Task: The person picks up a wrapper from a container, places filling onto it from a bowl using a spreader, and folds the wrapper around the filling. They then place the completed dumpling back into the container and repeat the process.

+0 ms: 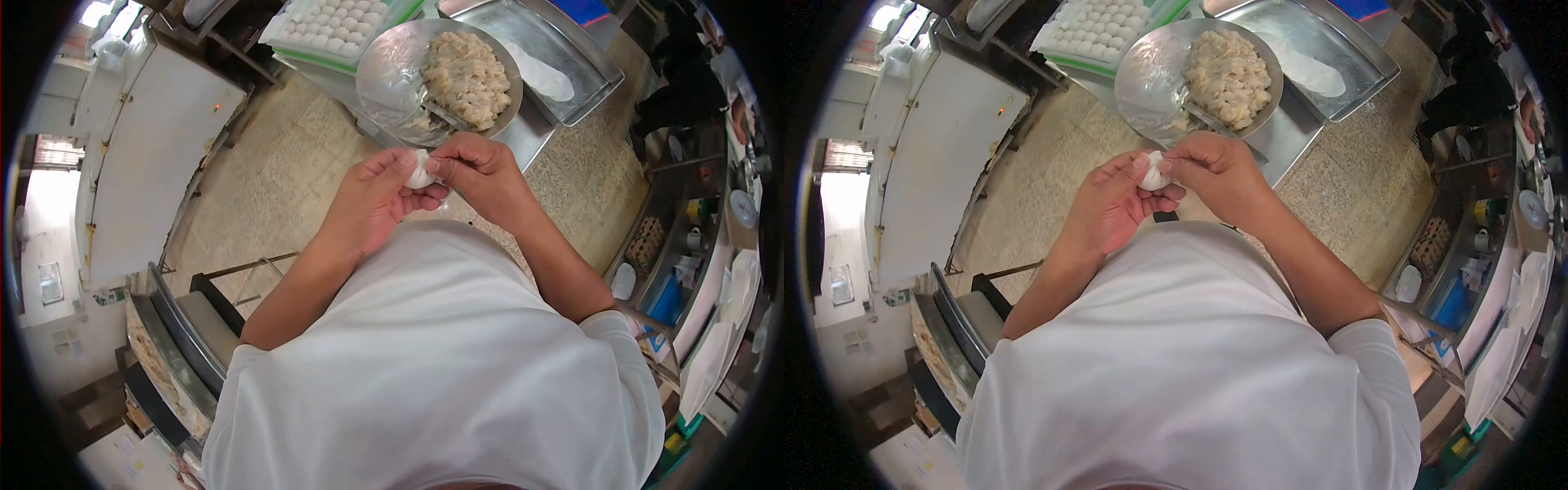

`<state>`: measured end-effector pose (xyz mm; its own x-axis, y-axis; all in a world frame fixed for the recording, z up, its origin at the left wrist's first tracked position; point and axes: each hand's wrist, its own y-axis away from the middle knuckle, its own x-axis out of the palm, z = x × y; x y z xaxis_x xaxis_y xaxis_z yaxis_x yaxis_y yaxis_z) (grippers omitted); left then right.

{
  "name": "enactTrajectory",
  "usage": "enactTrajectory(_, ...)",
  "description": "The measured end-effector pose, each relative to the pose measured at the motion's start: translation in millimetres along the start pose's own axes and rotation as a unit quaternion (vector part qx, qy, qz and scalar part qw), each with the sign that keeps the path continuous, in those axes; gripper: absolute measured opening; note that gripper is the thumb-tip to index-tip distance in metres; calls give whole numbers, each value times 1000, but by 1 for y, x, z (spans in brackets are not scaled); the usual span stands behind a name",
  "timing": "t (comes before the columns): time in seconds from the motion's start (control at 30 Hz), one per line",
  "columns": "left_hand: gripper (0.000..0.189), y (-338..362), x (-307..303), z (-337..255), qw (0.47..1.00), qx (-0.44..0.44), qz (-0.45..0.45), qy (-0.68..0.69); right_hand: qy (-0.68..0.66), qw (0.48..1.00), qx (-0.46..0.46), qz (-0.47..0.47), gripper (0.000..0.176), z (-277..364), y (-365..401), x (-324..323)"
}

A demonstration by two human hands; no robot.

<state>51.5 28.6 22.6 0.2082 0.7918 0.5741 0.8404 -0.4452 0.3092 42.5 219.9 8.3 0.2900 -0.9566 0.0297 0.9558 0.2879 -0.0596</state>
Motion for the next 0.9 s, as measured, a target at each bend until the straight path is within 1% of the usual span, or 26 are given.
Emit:
enactTrajectory(0.03, 34, 0, 0, 1, 1000, -2, -3, 6, 37, 999, -27, 1, 11, -2, 0, 0)
enactTrajectory(0.07, 34, 0, 0, 2, 1000, -1, -3, 7, 38, 999, -26, 2, 11, -1, 0, 0)
enactTrajectory(0.13, 34, -1, 0, 5, 999, 5, -17, 29, 19, 1000, 8, 3, 12, 0, 0, 1)
enactTrajectory(0.17, 34, -1, 0, 5, 999, 5, -17, 30, 20, 1000, 9, 4, 12, -1, 0, 2)
enactTrajectory(0.23, 32, -2, -1, 3, 999, 16, -22, 41, -122, 987, 87, -55, 14, -5, -2, 6)
enactTrajectory(0.27, 32, -2, -2, 4, 999, 17, -23, 43, -122, 987, 88, -53, 14, -9, -3, 4)
enactTrajectory(0.33, 32, -3, -3, 4, 999, 15, -21, 43, -131, 987, 88, -19, 15, -14, -5, -1)
enactTrajectory(0.47, 32, -6, -1, 2, 999, 5, -38, 34, -122, 989, 89, -5, 15, -8, -4, 5)
enactTrajectory(0.53, 33, -9, -4, 4, 998, -7, -59, 16, 45, 999, 18, -21, 16, -15, -7, 7)
enactTrajectory(0.57, 33, -11, -8, 5, 998, -2, -59, 15, 46, 999, 14, -19, 16, -16, -9, 7)
enactTrajectory(0.63, 33, -15, -14, 4, 998, -6, -51, 43, 147, 988, -23, -40, 19, -16, -14, 8)
enactTrajectory(0.67, 33, -17, -15, 2, 998, -2, -51, 42, 148, 988, -27, -38, 19, -15, -16, 7)
enactTrajectory(0.73, 33, -21, -15, -1, 995, 17, -89, 36, 190, 975, -97, -60, 23, -13, -20, 6)
enactTrajectory(0.77, 33, -22, -15, -2, 995, 20, -89, 37, 191, 975, -99, -58, 23, -13, -22, 7)
enactTrajectory(0.83, 32, -23, -15, -3, 993, 29, -94, 58, 291, 939, -178, -44, 27, -14, -25, 11)
enactTrajectory(0.9, 31, -25, -15, -6, 994, 27, -102, 42, 318, 931, -176, -36, 29, -15, -29, 17)
